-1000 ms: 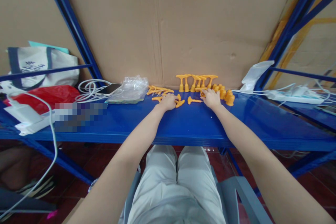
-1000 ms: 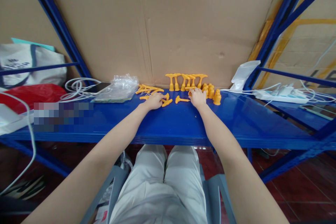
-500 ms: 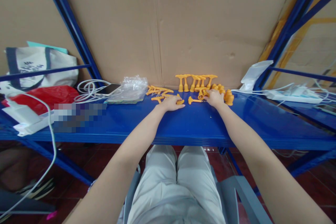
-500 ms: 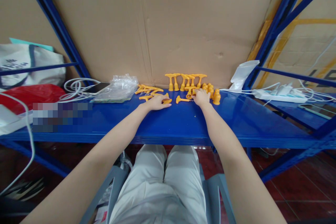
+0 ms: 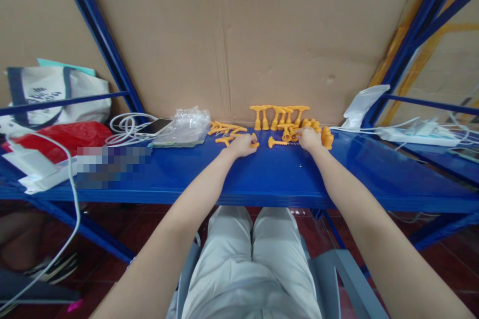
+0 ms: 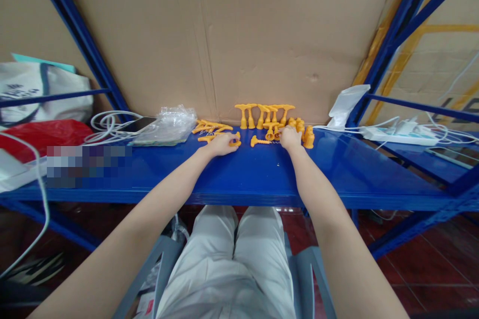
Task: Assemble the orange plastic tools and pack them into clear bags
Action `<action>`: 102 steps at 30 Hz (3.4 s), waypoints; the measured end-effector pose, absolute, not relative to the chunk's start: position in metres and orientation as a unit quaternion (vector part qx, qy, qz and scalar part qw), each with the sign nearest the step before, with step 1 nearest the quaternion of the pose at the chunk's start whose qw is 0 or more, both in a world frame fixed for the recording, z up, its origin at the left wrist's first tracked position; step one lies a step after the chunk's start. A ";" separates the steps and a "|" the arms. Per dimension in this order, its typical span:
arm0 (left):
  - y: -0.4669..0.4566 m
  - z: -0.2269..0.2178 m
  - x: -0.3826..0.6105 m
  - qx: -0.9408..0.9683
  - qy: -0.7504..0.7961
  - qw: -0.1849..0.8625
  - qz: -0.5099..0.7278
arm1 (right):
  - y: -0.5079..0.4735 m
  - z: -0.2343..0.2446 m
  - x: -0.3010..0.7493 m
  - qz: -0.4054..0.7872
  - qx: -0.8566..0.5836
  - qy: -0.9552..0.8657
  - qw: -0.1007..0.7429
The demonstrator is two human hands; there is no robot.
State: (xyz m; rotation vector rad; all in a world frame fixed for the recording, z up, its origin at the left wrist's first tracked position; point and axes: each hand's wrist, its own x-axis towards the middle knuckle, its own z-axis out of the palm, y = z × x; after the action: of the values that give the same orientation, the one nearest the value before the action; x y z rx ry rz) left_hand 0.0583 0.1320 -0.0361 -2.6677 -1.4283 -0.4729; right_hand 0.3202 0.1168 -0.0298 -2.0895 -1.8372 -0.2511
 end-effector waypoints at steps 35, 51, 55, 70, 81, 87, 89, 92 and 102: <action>0.136 -0.035 0.067 -0.858 -0.442 -0.025 -0.259 | 0.115 -0.029 0.363 -0.116 -0.778 -0.577 0.218; 0.135 -0.031 0.055 -0.898 -0.419 0.042 -0.129 | 0.103 -0.018 0.353 -0.124 -0.792 -0.557 0.219; 0.134 -0.031 0.056 -0.894 -0.434 0.023 -0.109 | 0.107 -0.022 0.358 -0.110 -0.791 -0.555 0.232; 0.140 -0.042 0.061 -0.868 -0.460 -0.017 -0.187 | 0.102 -0.011 0.349 -0.084 -0.807 -0.539 0.227; 0.135 -0.039 0.062 -0.868 -0.457 -0.030 -0.192 | 0.103 -0.005 0.346 -0.062 -0.807 -0.571 0.138; 0.138 -0.041 0.062 -0.861 -0.460 -0.032 -0.214 | 0.113 -0.011 0.342 -0.036 -0.676 -0.694 0.247; 0.139 -0.042 0.062 -0.857 -0.465 -0.030 -0.222 | 0.115 -0.015 0.334 0.005 -0.598 -0.759 0.258; 0.139 -0.043 0.061 -0.853 -0.470 -0.022 -0.228 | 0.117 -0.020 0.321 0.053 -0.525 -0.803 0.278; 0.143 -0.043 0.053 -0.854 -0.470 0.020 -0.221 | 0.125 -0.036 0.310 0.078 -0.451 -0.818 0.348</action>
State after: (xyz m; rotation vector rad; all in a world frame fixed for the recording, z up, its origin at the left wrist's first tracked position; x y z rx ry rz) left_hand 0.0530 0.1433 -0.0432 -2.6507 -1.4581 -0.6855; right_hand 0.3096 0.1254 -0.0358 -1.1690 -2.1225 0.2025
